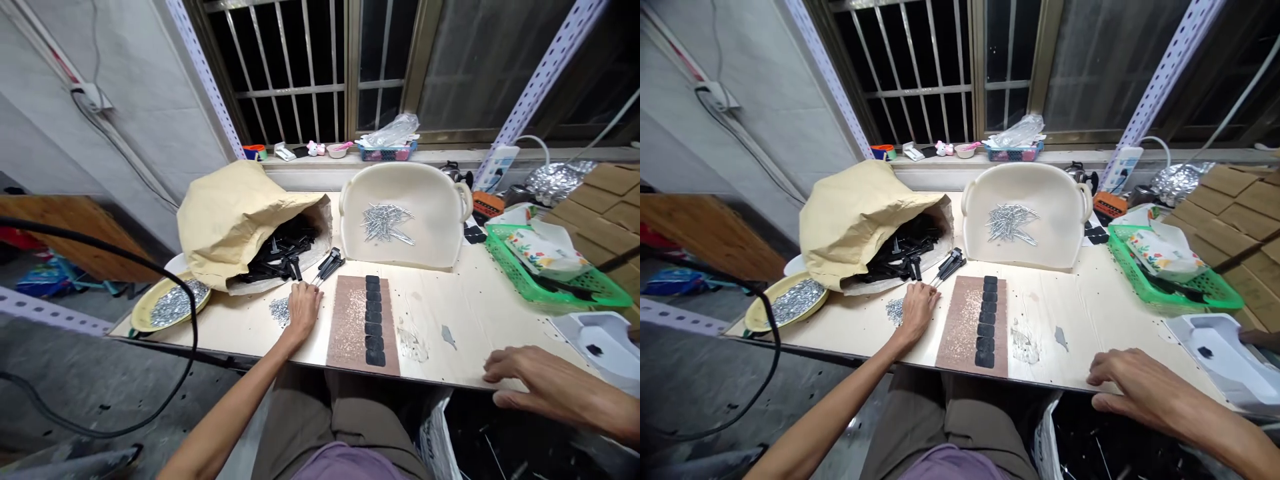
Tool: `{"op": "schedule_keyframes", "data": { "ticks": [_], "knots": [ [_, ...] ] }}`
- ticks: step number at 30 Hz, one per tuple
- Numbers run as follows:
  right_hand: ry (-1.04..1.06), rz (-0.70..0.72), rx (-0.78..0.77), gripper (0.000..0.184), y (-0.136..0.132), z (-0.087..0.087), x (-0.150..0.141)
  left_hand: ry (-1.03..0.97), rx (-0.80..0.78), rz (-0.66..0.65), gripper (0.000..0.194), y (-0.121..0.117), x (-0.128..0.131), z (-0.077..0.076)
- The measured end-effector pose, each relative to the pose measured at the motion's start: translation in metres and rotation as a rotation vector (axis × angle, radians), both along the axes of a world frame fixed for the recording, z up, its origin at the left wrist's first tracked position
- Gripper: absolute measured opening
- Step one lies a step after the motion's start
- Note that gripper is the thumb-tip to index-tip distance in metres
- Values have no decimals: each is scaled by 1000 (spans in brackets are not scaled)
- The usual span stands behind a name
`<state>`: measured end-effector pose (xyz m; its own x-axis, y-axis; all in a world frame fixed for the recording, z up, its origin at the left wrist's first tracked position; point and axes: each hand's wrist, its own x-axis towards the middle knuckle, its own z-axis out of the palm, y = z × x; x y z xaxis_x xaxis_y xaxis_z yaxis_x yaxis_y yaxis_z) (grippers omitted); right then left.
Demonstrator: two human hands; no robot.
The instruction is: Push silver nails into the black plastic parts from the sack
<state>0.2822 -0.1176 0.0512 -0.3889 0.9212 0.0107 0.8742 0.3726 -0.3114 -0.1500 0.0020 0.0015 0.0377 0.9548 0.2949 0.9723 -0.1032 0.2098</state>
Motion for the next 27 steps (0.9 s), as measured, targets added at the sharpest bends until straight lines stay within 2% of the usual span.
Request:
{"op": "schedule_keyframes", "data": {
  "ticks": [3,7,12,15,18,22,25,27],
  "knots": [
    [-5,108,-204,25,-2,3,-5,91,-64,45,19,13,3,-3],
    [41,110,-223,30,10,4,-42,127,-62,84,17,23,4,-5],
    [70,245,-267,34,27,8,-84,168,-107,93,20,35,1,-2],
    [90,285,-240,35,33,12,-99,173,-166,40,17,45,-3,0],
    [96,326,-215,34,36,13,-110,137,-181,-6,23,53,-9,1],
    [96,364,-158,31,43,13,-125,27,-187,-4,23,59,-19,4],
    [135,391,-45,28,52,13,-140,-102,-167,40,23,63,-24,10],
    [172,391,88,27,61,16,-154,-201,-140,62,24,62,-27,18]
  ]
}}
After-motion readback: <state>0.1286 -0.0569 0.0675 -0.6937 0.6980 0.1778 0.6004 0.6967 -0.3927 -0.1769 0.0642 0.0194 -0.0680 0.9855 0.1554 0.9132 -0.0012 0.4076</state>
